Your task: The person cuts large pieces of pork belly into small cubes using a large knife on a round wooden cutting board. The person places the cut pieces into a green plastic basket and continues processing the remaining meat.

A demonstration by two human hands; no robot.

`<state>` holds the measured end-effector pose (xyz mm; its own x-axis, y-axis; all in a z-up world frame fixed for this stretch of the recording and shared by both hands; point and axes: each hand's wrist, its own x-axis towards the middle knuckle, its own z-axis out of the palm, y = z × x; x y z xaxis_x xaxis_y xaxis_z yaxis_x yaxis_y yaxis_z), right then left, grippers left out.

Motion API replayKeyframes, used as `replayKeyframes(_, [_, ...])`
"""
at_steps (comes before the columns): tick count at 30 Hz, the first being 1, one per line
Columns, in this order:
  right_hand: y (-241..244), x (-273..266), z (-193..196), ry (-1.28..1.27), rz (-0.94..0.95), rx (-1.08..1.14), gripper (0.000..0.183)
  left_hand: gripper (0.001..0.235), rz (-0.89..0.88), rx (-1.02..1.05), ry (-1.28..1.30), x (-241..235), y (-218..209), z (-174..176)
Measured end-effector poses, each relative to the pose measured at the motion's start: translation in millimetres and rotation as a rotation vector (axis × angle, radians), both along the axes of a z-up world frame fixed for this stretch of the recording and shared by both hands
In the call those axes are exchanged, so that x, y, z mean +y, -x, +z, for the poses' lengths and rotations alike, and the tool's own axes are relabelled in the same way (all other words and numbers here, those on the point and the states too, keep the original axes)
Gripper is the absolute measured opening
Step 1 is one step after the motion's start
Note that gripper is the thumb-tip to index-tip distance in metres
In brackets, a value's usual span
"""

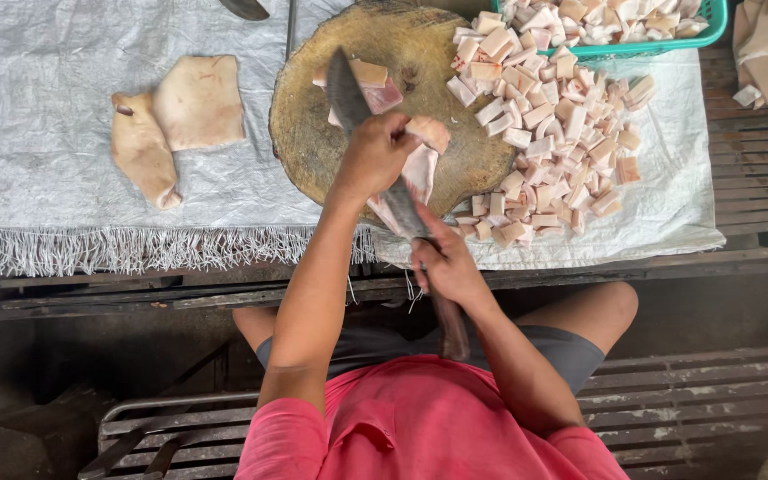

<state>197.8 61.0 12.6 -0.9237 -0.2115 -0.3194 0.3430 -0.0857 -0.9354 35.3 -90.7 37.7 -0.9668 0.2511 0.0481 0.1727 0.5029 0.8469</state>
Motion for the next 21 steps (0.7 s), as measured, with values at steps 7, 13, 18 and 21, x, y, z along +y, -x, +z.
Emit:
replayKeyframes(7, [-40.0, 7.0, -11.6, -0.058, -0.033, -0.008, 0.069, 0.016, 0.229, 0.182, 0.069, -30.8, 89.4, -20.2])
replayKeyframes(13, [-67.5, 54.3, -25.4, -0.118, -0.277, 0.059, 0.066, 0.038, 0.352, 0.240, 0.325, -51.1, 66.9, -60.1])
replayKeyframes(18, [-63.0, 74.9, -25.9, -0.209, -0.360, 0.049, 0.067, 0.068, 0.404, -0.062, 0.547, -24.9, -41.3, -50.3])
replayKeyframes(21, [-65.0, 77.6, -26.8, -0.248, -0.342, 0.081, 0.066, 0.053, 0.360, -0.107, 0.488, -0.5, -59.6, -57.1])
